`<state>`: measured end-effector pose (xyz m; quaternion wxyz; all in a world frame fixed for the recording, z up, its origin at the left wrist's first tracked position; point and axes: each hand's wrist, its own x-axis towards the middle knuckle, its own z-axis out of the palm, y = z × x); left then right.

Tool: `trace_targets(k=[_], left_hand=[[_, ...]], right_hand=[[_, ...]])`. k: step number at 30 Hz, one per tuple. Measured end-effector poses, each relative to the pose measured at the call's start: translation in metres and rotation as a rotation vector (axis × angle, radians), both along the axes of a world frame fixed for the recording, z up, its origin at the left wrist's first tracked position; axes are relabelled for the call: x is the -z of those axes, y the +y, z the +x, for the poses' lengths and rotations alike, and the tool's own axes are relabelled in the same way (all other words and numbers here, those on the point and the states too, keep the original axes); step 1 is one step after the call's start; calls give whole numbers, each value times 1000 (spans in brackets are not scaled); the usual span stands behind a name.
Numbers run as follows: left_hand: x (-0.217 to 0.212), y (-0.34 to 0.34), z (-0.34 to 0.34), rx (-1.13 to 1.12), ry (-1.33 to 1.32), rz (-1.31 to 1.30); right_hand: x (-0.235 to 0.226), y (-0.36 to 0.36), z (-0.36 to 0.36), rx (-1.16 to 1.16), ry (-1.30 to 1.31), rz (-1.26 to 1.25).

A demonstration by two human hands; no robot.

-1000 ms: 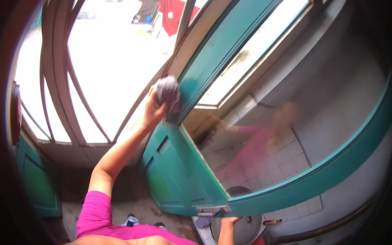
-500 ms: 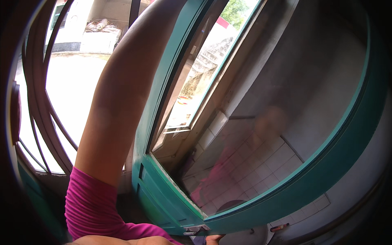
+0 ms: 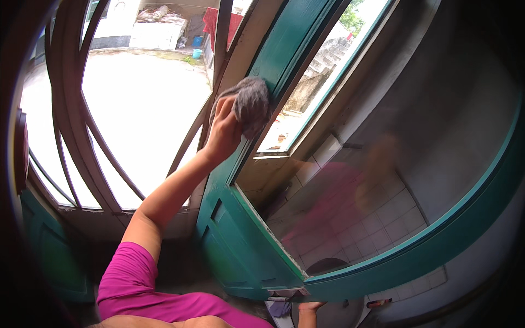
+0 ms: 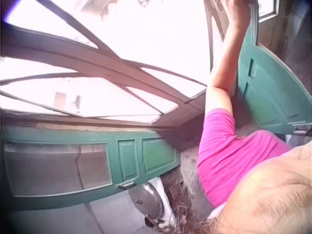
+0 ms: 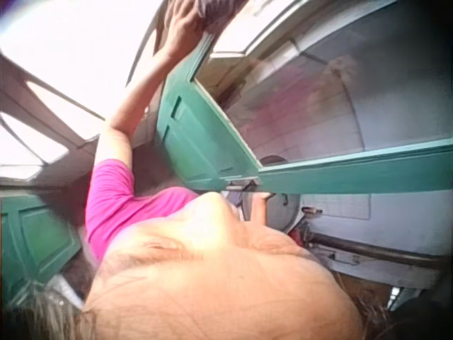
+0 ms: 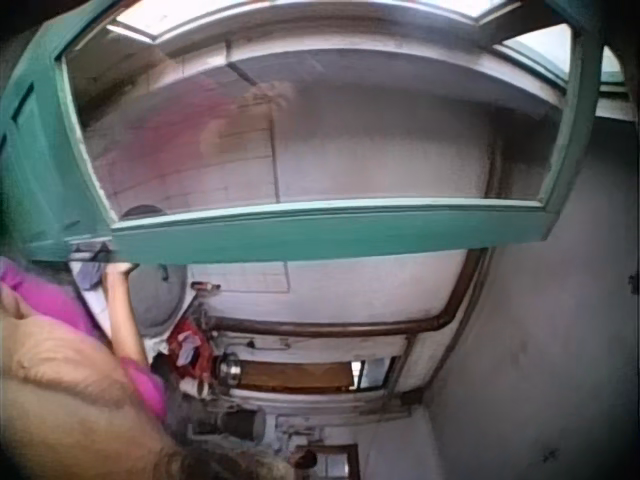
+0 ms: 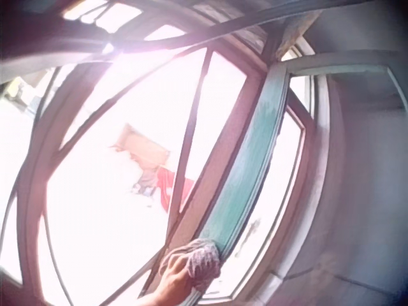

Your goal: The person wipes the glass and frame of a green door with a cloth, then wipes the surface of a white door. The person uses a cloth to clean both doors systematically.

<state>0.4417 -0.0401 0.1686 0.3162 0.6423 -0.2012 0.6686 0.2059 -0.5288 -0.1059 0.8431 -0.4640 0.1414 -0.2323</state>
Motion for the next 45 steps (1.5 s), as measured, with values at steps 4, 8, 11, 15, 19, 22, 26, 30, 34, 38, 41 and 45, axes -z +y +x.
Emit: trace_targets(k=[4,8,11,15,19,22,26,30,34,38,41,45], left_hand=[[149,7,-24,-59,209,-73],[295,11,-62,-65,531,-62],[346,37,-83,68,828,-83],[218,34,-81,143,598,-328],[58,21,-29,410,282,-335],[0,22,16,171,199,-241],[55,10,24,226,120,-415],[183,0,5,14,307,-466],[277,-45,-33,-4,480,-577],[283,-135,-108,106,574,-518],[277,-209,-172,370,601,-525],[288,-241,-226,365,497,-114]], right_hand=[[-26,37,3,23,-33,-122],[-3,9,7,-18,-41,-147],[0,9,8,-60,-34,-50],[-7,5,0,-74,-78,-111],[5,-6,0,-89,-23,-70],[-1,4,7,-110,-45,-42],[-9,10,1,14,0,-58],[-18,21,-2,35,6,-57],[-24,29,-6,46,20,-61],[-27,31,-17,69,43,-63],[-34,41,-18,73,54,-99],[-40,46,-9,101,39,-164]])
